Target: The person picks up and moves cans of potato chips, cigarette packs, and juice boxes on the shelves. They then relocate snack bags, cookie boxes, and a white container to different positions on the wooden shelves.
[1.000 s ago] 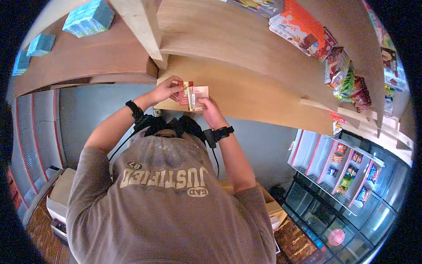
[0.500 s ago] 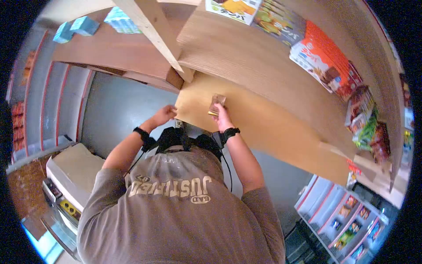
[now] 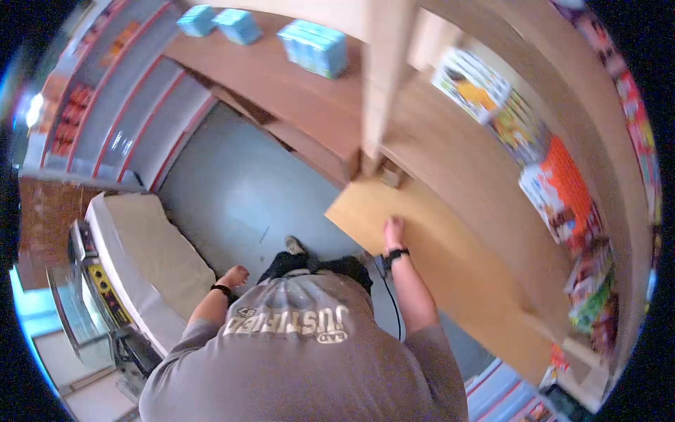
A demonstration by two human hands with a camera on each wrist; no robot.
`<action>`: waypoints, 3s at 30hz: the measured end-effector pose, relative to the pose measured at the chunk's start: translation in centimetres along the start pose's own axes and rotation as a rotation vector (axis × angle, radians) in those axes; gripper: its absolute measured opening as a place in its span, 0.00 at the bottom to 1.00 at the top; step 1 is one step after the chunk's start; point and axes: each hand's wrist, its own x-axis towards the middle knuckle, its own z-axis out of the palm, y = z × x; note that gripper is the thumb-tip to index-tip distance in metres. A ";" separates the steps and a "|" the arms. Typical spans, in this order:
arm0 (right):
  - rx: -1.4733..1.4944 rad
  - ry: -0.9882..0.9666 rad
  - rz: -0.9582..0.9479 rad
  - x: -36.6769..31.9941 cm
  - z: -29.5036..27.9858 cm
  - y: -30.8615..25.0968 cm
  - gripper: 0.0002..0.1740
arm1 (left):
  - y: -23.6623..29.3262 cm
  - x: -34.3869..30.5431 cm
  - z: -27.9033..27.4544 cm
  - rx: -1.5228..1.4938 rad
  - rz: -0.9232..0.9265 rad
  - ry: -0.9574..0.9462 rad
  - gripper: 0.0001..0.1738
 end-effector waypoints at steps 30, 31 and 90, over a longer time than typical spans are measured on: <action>-0.044 -0.586 0.171 -18.6 29.8 -10.3 0.10 | -14.9 3.0 -4.3 -0.910 -0.128 0.174 0.13; -0.056 -0.617 0.153 -18.4 30.8 -11.0 0.10 | -14.0 3.2 -4.9 -0.907 -0.131 0.170 0.13; -0.764 0.038 -1.306 -0.5 92.6 -42.2 0.33 | 20.8 10.6 -101.5 0.541 1.321 1.301 0.25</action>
